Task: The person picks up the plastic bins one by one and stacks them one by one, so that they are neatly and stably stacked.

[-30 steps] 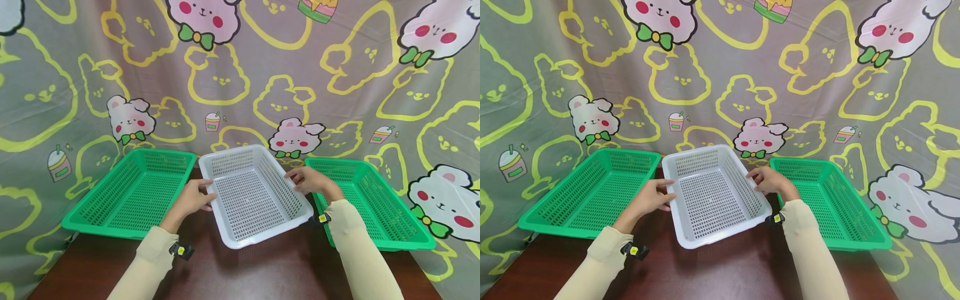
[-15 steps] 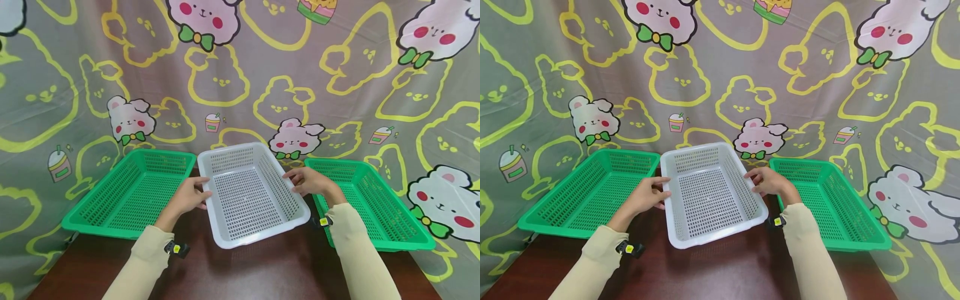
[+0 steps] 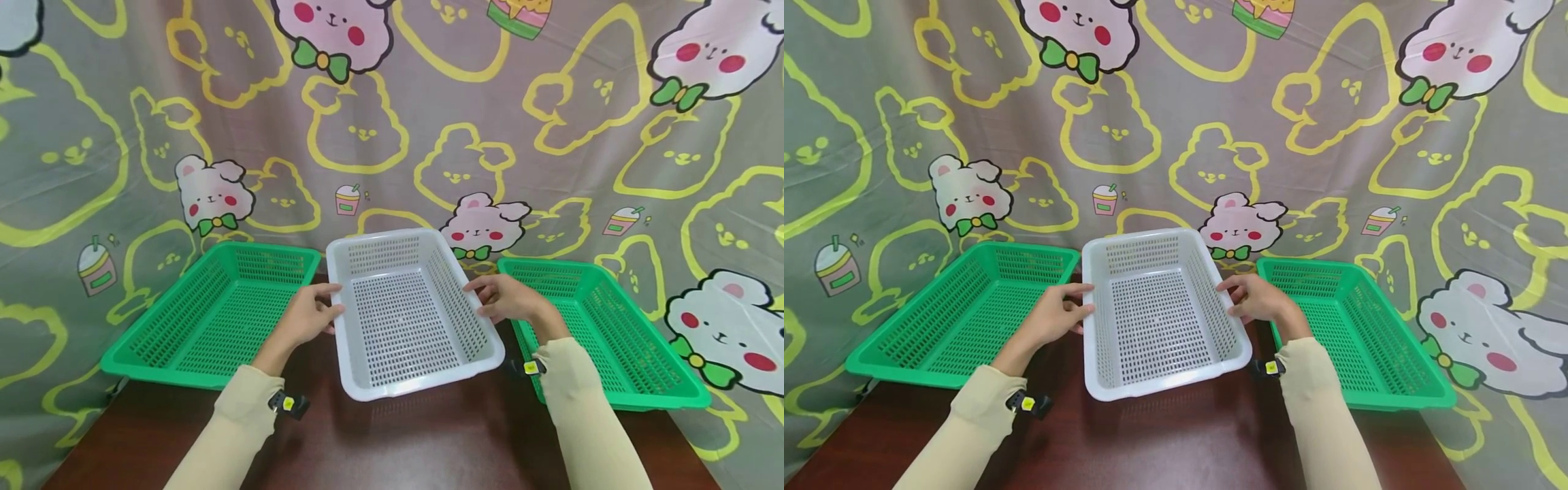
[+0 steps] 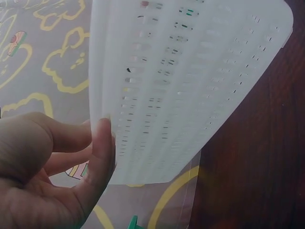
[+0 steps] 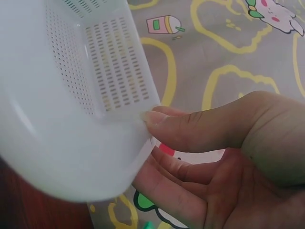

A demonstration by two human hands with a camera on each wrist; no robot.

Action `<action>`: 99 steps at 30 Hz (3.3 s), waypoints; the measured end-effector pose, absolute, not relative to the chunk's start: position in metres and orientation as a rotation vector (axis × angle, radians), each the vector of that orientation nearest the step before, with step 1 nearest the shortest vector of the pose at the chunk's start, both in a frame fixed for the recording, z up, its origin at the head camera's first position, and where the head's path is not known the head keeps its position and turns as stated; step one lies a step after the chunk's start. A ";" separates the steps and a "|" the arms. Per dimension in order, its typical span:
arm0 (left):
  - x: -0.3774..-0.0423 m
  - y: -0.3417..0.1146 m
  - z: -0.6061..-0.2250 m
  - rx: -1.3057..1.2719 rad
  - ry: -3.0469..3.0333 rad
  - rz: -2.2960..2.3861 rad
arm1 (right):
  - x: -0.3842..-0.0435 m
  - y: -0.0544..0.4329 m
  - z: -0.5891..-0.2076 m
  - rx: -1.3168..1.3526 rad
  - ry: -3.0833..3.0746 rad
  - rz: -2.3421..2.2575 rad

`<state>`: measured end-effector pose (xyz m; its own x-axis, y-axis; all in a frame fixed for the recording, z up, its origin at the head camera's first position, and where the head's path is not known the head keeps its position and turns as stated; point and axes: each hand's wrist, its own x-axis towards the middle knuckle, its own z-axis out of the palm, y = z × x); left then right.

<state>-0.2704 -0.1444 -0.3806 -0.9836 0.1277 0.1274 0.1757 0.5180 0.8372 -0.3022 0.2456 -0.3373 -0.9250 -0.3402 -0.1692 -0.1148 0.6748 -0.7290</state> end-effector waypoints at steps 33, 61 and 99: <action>-0.304 -0.131 -0.398 -0.280 -2.709 -1.370 | -0.296 0.246 -0.356 -0.292 2.566 -1.031; -0.325 -0.124 -0.405 -0.237 -2.740 -1.343 | -0.301 0.244 -0.363 -0.209 2.549 -0.991; -0.315 -0.123 -0.404 -0.312 -2.768 -1.342 | -0.301 0.245 -0.359 -0.234 2.526 -0.945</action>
